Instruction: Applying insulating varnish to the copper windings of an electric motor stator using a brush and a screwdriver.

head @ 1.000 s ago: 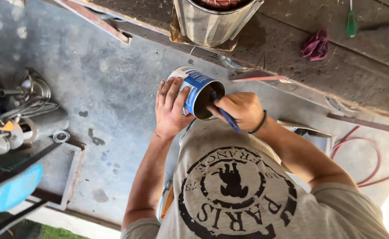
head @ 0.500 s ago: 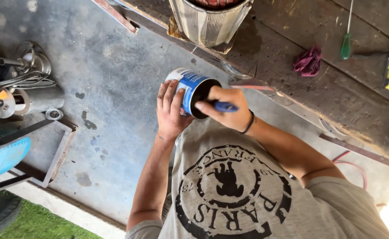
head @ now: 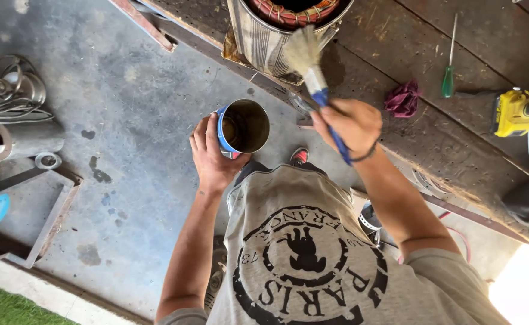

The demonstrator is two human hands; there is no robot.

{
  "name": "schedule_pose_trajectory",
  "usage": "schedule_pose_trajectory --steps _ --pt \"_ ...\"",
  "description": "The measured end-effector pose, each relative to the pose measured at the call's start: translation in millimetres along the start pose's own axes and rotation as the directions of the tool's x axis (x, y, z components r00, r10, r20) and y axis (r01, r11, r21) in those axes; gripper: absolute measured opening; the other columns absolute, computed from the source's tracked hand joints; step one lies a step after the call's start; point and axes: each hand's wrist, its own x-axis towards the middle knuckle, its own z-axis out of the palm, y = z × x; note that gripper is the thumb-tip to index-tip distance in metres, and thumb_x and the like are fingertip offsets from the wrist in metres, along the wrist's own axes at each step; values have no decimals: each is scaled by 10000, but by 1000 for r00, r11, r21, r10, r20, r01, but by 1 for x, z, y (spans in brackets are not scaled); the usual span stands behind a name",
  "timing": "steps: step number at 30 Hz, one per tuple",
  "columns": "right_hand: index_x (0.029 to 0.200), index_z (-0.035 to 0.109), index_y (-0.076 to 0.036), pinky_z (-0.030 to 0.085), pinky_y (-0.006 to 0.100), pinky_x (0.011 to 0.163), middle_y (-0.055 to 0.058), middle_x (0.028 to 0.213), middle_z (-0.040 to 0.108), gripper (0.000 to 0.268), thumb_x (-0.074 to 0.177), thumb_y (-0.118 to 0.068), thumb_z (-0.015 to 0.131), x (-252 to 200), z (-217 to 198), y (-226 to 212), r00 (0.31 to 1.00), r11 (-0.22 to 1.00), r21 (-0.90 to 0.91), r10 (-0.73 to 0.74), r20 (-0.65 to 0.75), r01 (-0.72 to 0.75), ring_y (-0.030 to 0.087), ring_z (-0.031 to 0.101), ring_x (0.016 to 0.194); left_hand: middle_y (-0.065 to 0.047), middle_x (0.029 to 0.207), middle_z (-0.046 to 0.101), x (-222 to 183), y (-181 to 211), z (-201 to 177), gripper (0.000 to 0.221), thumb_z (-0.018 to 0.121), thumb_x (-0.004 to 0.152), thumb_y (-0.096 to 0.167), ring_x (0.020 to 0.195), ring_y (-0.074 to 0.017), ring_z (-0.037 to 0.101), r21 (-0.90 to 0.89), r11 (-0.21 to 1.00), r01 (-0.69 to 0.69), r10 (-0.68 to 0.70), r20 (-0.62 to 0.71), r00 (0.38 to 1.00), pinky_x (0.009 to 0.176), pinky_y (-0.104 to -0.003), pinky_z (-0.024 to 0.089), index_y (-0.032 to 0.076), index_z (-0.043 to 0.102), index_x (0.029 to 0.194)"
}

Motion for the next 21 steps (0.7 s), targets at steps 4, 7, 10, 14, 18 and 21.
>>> schedule_pose_trajectory --steps 4,7,10,14,18,21 --pt "954 708 -21 519 346 487 148 832 639 50 958 -71 717 -69 35 46 961 979 -145 -104 256 144 277 616 559 -240 1345 555 3 -9 -1 1090 1012 576 308 1170 -463 571 -16 1000 5 -4 34 999 1022 -571 464 -8 508 1489" --pt "930 653 -55 503 326 477 111 789 566 147 1043 -136 605 -77 46 43 924 970 -182 -83 373 161 253 582 530 -240 1347 556 3 -12 -6 1101 1005 561 318 1172 -452 576 -23 1000 4 -3 39 999 1026 -554 460 -5 510 1490" --pt "838 634 -30 464 329 418 119 694 560 229 1051 -91 578 -3 31 3 933 993 21 103 345 -117 296 561 477 -245 1347 551 7 -21 -11 1131 1007 519 315 1173 -446 578 -21 1000 -2 3 38 999 1024 -543 459 -6 513 1485" --pt "905 712 -47 527 292 510 83 782 641 72 951 -89 748 4 18 11 974 945 -278 -118 196 170 207 609 539 -262 1331 555 -2 -17 -23 1050 990 631 348 1132 -444 593 22 1000 17 -18 57 998 983 -538 475 -25 502 1483" --pt "798 618 -107 494 295 476 52 708 571 209 996 -108 685 -58 41 43 937 963 -230 -56 345 143 229 593 511 -253 1335 557 -12 -11 -26 1101 1000 583 370 1153 -445 591 -4 998 68 -68 21 997 993 -538 463 -10 503 1489" --pt "854 666 -62 543 303 533 93 753 599 133 983 -70 700 -31 38 27 944 980 -152 -71 321 125 257 635 561 -269 1325 553 -19 -4 -31 1084 997 614 383 1156 -452 587 20 996 86 -87 18 996 999 -546 461 -26 491 1481"
